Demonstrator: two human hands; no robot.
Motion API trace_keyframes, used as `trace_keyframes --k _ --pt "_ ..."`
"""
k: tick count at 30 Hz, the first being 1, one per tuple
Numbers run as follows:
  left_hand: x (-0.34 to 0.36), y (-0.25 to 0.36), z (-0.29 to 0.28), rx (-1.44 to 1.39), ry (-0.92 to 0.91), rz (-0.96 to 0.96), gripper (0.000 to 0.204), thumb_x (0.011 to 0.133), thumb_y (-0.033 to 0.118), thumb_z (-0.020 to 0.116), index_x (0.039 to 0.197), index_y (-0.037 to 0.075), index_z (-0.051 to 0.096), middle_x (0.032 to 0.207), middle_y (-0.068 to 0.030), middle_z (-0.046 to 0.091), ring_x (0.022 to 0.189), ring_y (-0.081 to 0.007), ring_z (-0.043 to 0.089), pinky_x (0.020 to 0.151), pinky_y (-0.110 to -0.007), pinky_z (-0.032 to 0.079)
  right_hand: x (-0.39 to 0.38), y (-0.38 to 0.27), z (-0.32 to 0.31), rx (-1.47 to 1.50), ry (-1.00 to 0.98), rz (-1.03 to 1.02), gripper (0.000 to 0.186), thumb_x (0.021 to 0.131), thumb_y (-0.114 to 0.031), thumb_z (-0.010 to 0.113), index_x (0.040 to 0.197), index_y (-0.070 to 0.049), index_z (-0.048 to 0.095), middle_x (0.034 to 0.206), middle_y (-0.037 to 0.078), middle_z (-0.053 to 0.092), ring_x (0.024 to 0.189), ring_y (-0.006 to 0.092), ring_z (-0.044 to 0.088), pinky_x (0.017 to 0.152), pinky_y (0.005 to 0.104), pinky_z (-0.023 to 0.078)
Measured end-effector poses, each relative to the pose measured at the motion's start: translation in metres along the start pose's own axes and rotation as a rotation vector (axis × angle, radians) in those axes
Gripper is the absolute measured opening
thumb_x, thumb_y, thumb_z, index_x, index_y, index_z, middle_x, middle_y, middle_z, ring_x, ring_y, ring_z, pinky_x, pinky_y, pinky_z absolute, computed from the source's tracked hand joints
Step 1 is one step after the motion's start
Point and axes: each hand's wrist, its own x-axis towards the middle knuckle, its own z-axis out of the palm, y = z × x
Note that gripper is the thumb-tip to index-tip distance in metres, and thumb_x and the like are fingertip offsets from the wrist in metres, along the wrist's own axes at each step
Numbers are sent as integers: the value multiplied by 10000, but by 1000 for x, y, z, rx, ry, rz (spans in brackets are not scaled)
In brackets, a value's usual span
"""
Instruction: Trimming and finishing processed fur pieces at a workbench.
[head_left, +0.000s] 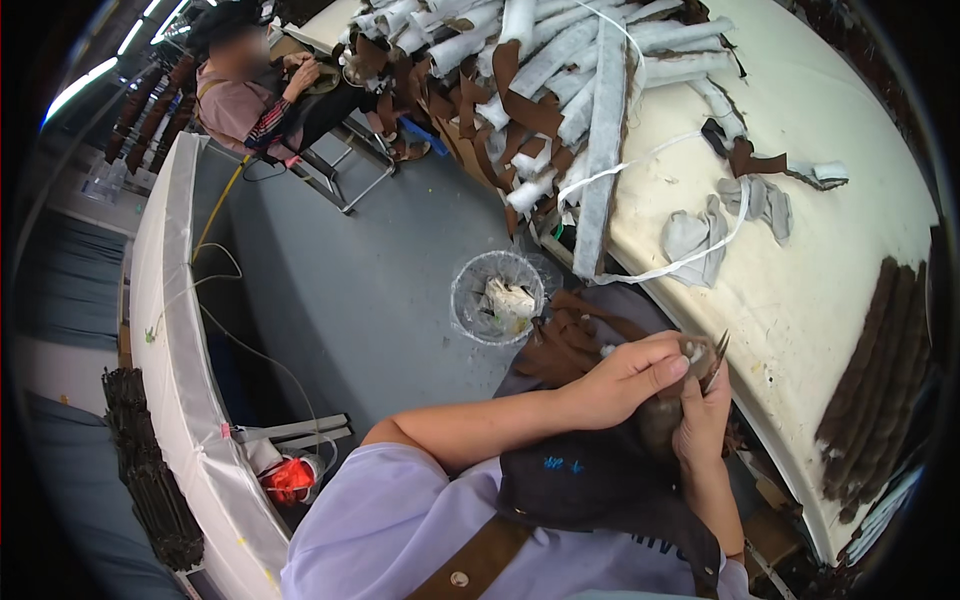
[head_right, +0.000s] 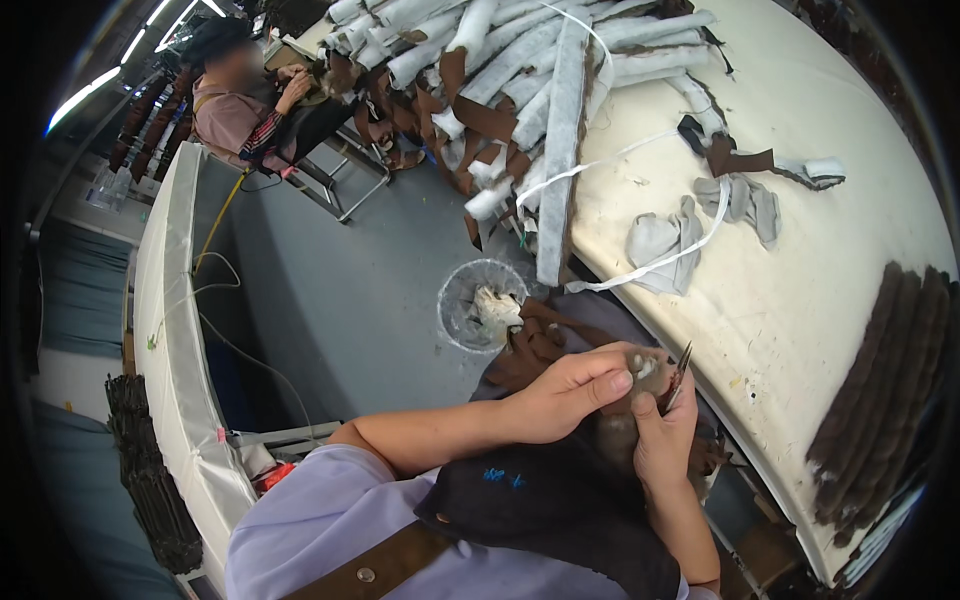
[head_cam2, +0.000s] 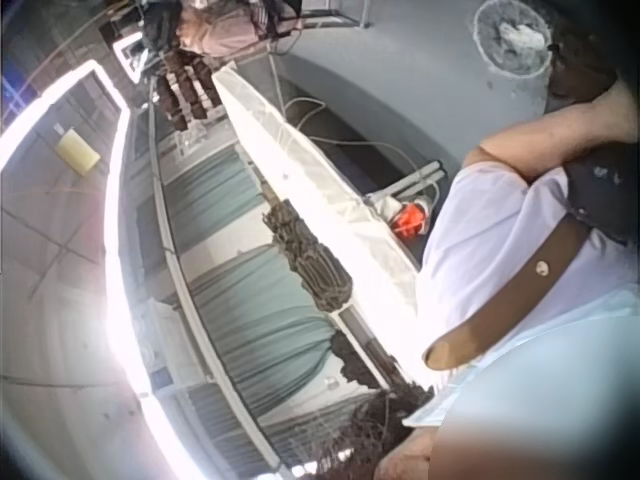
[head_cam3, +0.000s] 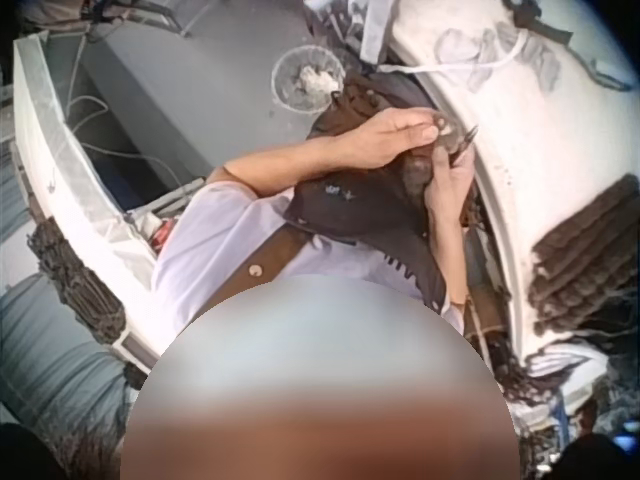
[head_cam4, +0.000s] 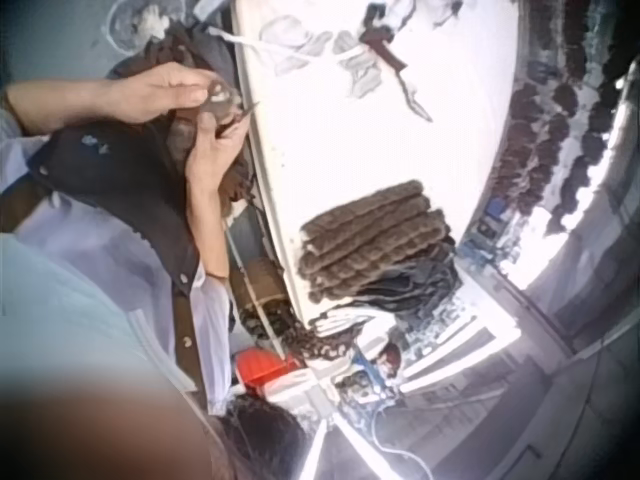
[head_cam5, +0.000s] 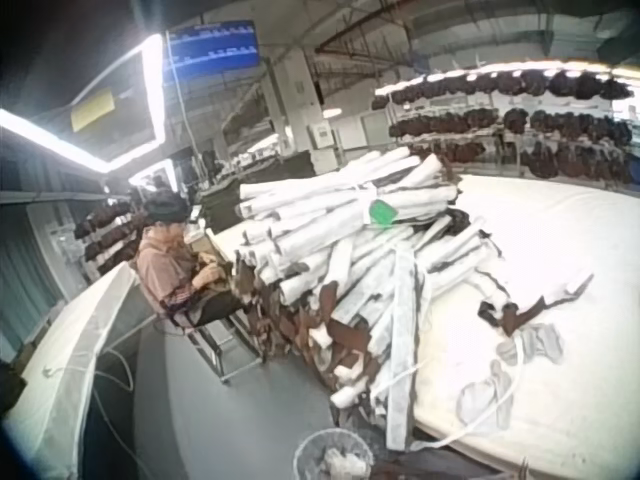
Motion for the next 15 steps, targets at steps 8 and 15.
trace_keyframes --k 8,15 --pt "-10 15 -20 298 54 40 344 931 311 430 788 2 473 991 -130 474 876 -180 464 778 -299 396 -18 -45 -1 320 -509 318 309 951 -343 369 904 -45 434 684 -8 360 571 62 292 496 204 248" --pt "-5 10 -22 283 16 0 487 918 434 412 887 -50 463 1073 -205 460 1009 -246 478 860 -355 406 -20 -43 -2 482 -555 615 400 930 -429 396 865 -36 424 646 3 351 531 78 274 491 225 243"
